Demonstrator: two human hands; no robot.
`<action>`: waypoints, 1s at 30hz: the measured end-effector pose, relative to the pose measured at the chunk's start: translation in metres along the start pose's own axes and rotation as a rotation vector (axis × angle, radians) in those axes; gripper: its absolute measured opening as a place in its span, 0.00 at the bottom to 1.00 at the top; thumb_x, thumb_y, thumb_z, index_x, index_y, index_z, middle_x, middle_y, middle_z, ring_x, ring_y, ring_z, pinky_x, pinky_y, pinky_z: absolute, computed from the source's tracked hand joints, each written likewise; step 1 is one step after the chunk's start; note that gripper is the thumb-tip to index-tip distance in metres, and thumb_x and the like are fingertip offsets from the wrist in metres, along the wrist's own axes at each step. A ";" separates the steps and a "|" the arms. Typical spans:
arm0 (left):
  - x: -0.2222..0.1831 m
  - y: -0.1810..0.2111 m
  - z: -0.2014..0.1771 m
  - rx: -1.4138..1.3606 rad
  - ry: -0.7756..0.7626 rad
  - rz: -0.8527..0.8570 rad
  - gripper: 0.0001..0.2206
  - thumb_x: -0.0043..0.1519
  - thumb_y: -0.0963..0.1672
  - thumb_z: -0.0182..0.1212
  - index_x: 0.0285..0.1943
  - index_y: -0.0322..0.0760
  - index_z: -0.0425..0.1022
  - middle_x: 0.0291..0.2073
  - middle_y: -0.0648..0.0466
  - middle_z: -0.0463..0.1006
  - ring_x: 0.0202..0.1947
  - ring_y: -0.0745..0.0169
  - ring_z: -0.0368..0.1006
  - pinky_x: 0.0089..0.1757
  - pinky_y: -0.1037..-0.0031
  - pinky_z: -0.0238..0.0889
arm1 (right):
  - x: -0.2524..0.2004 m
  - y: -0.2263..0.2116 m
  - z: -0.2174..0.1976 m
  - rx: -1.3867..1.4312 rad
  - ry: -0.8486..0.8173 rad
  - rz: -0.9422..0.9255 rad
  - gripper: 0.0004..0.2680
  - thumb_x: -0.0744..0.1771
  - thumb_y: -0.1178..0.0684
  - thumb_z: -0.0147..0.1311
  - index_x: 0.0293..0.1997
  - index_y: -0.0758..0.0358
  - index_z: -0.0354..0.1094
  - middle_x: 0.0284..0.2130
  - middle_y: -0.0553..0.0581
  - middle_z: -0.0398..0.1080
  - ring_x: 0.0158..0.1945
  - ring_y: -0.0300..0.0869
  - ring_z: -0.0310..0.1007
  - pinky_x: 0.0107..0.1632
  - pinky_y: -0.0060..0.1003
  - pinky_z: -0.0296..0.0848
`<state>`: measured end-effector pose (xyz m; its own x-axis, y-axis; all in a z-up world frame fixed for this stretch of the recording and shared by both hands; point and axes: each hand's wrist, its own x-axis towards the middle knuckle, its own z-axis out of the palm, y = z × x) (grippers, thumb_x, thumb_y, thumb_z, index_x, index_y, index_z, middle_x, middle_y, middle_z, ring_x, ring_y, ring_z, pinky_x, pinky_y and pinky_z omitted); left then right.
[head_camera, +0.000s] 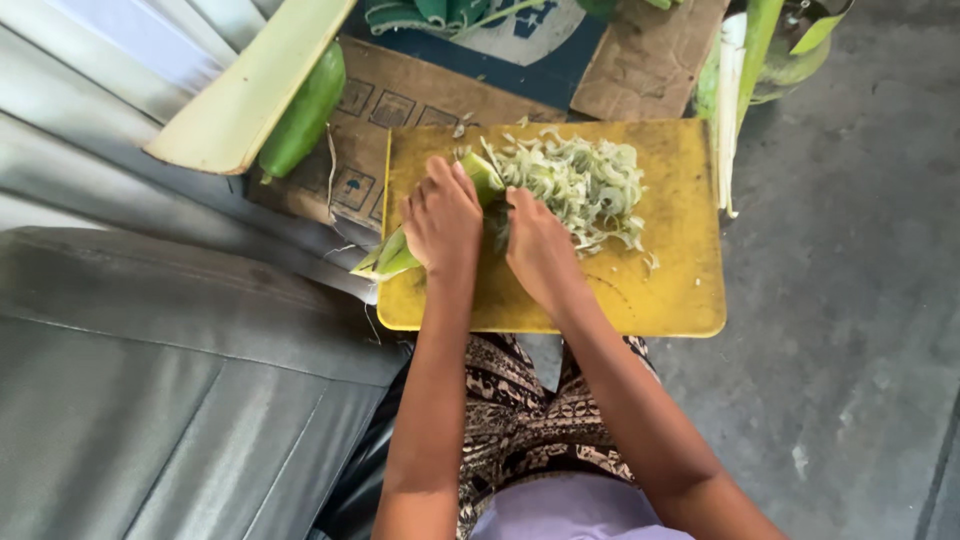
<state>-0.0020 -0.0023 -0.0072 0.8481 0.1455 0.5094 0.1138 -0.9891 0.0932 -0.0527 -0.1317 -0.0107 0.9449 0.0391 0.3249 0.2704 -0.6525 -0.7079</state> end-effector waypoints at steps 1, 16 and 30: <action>0.000 -0.001 -0.003 -0.030 -0.019 0.005 0.12 0.73 0.50 0.47 0.43 0.40 0.66 0.28 0.51 0.80 0.32 0.50 0.79 0.40 0.61 0.69 | 0.003 -0.001 0.002 -0.022 -0.025 0.036 0.08 0.70 0.60 0.46 0.55 0.70 0.64 0.38 0.73 0.74 0.39 0.66 0.76 0.41 0.56 0.73; -0.014 -0.003 -0.013 0.068 0.012 0.052 0.17 0.73 0.55 0.44 0.45 0.42 0.69 0.41 0.52 0.79 0.45 0.54 0.78 0.42 0.62 0.68 | -0.044 -0.030 -0.042 0.022 -0.091 0.113 0.12 0.72 0.61 0.41 0.64 0.68 0.59 0.43 0.69 0.73 0.32 0.53 0.75 0.35 0.46 0.76; -0.016 0.001 -0.004 0.097 0.081 0.035 0.19 0.72 0.55 0.45 0.50 0.37 0.68 0.44 0.46 0.79 0.48 0.49 0.78 0.45 0.62 0.70 | 0.003 -0.009 0.010 -0.054 -0.069 0.108 0.14 0.69 0.64 0.43 0.62 0.68 0.57 0.45 0.72 0.72 0.42 0.62 0.76 0.42 0.53 0.75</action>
<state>-0.0177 -0.0052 -0.0124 0.8086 0.1079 0.5783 0.1374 -0.9905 -0.0073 -0.0505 -0.1181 -0.0102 0.9789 0.0172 0.2035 0.1580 -0.6952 -0.7013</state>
